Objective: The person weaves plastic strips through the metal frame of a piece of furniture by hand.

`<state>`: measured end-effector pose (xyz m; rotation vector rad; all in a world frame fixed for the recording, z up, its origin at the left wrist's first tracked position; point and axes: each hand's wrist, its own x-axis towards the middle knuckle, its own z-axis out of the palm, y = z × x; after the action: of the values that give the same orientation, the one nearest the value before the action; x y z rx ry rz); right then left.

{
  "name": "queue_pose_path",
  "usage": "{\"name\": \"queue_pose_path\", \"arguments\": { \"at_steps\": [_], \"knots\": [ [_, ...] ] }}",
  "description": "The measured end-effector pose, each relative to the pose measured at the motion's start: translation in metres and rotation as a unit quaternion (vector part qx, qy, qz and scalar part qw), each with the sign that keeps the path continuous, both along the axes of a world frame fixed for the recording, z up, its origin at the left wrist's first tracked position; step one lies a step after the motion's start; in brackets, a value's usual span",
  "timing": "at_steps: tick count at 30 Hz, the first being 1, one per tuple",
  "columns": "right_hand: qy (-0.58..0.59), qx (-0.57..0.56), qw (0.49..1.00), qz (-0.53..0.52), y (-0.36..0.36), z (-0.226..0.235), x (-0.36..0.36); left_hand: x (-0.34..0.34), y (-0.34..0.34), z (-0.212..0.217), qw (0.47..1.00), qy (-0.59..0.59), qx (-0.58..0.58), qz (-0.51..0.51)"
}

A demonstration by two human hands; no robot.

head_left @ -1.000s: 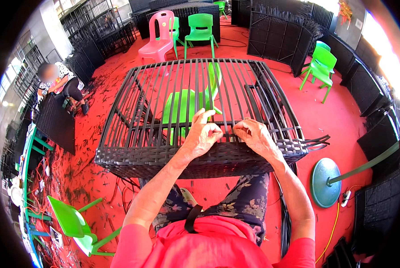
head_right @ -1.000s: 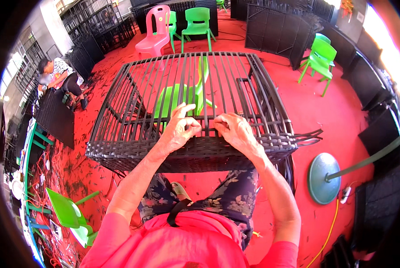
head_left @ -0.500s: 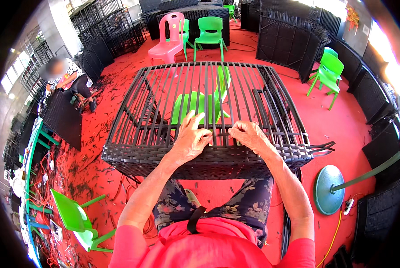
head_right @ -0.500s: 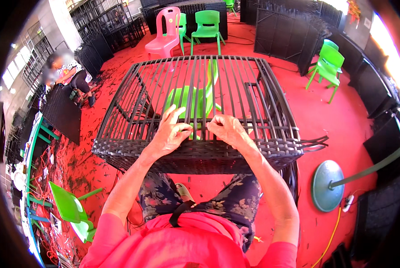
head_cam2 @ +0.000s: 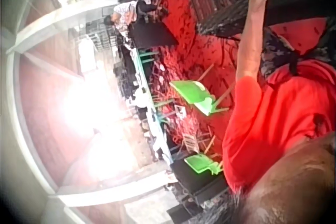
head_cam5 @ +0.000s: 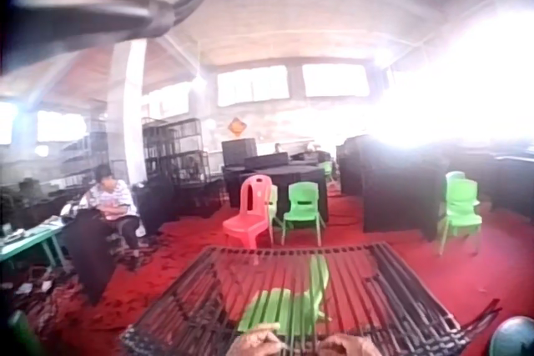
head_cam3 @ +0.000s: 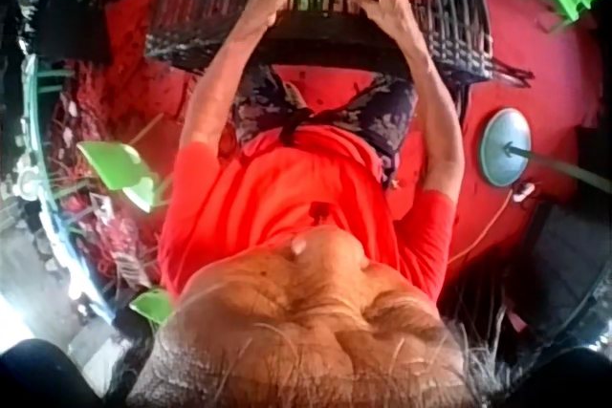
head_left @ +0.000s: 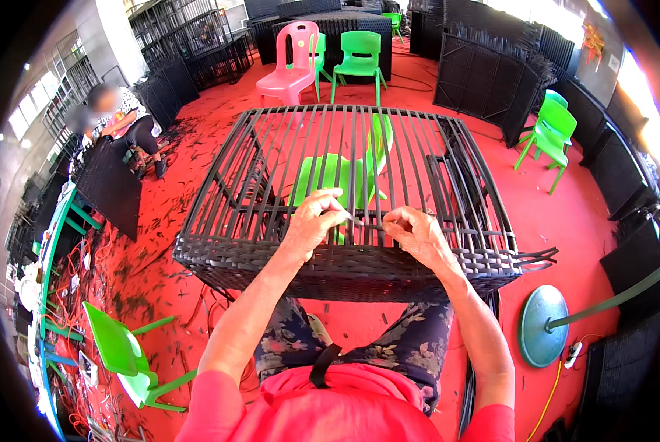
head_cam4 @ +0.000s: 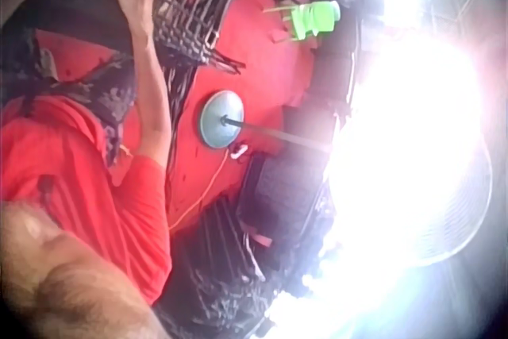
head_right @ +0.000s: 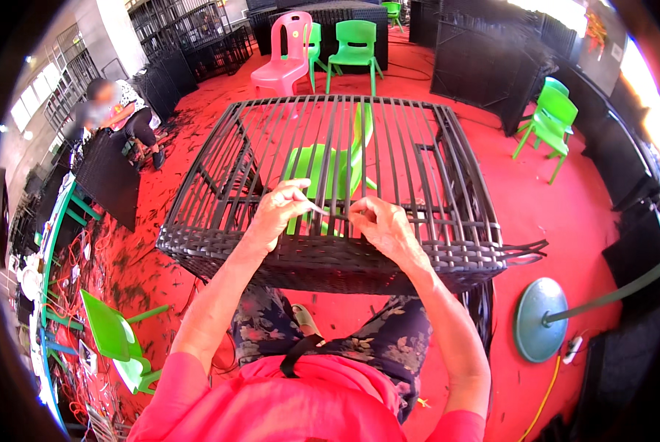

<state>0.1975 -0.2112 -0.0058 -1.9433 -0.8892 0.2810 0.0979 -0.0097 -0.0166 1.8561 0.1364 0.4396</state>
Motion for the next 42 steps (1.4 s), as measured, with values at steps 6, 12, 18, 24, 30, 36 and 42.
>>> {"name": "queue_pose_path", "arguments": {
  "at_steps": [6,12,18,24,30,36,42],
  "knots": [
    [-0.052,0.069,0.995,0.057,0.013,0.021,-0.003,-0.044,0.003,0.021,0.971,-0.106,-0.214,0.032],
    [0.052,0.029,0.985,0.162,0.041,0.015,-0.01,-0.045,0.007,0.019,0.973,-0.101,-0.205,0.021],
    [0.14,0.086,0.974,0.158,0.04,-0.003,-0.003,-0.043,0.011,0.016,0.996,-0.027,0.055,0.066],
    [0.232,0.154,0.947,0.162,0.032,0.007,-0.008,-0.033,0.015,0.0,0.917,0.045,0.393,0.052],
    [0.135,0.055,0.977,0.152,0.04,-0.004,-0.008,-0.016,0.028,-0.008,0.913,0.056,0.403,-0.028],
    [0.059,0.051,0.991,0.109,0.04,0.001,-0.012,-0.022,0.031,0.0,0.969,0.04,0.244,0.019],
    [0.044,0.08,0.99,0.107,0.041,0.014,-0.018,-0.054,0.036,0.011,0.981,-0.069,0.127,0.129]
  ]
}}
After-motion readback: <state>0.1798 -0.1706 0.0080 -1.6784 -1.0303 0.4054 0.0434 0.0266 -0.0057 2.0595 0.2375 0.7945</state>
